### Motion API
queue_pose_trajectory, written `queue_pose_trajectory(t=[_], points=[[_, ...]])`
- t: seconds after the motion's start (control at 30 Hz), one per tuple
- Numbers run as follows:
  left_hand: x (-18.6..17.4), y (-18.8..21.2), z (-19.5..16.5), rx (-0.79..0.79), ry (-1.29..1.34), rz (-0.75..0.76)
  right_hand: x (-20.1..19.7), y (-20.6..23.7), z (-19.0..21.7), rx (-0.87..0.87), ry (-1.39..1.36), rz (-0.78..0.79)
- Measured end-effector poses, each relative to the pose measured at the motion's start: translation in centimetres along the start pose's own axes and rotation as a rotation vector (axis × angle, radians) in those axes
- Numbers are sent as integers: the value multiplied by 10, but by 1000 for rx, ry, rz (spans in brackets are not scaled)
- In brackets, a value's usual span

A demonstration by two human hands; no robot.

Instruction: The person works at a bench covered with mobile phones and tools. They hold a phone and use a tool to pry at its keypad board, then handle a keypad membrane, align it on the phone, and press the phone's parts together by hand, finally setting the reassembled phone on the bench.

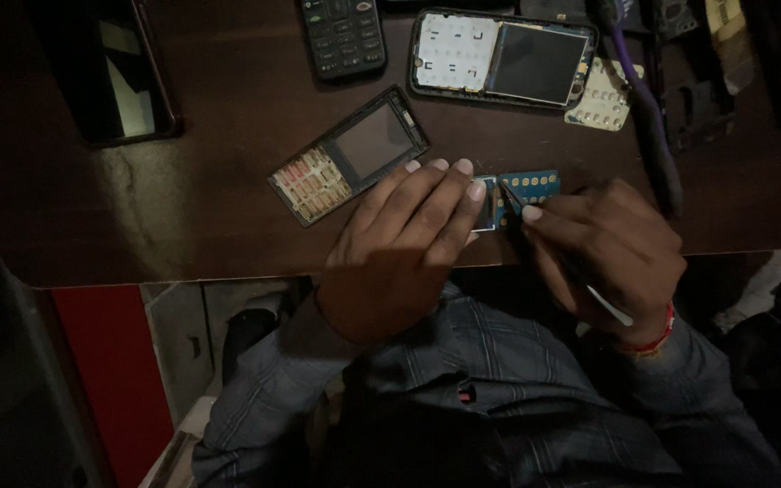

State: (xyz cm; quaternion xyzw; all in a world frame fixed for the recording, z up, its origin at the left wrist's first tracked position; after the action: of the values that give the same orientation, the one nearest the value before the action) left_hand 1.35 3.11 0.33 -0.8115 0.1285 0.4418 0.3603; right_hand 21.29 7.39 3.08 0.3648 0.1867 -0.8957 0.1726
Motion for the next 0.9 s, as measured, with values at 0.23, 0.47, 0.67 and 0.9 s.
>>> queue_pose_trajectory(t=[0.23,0.47,0.67,0.9], points=[[1,0,1,4,13,-11,1,6,-5,-14,-3,2],[1,0,0,-5,17,-11,1,4,-3,-3,11,7],[1,0,0,-3,14,15,0,-2,1,-36,-1,2],[0,0,0,-1,4,-9,-2,-5,7,-25,18,-10]])
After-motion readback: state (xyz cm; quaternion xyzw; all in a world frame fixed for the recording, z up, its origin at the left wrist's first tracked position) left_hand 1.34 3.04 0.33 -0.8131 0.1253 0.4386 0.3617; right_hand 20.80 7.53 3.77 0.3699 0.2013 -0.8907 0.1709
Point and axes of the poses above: each hand's wrist, its own y-axis away from the middle knuckle, its own x-axis out of the palm, z = x × y, the point moved 4 cm from there along -y, towards the middle knuckle, and after that the axes turned 12 degrees about x, right-handed, at the moved point
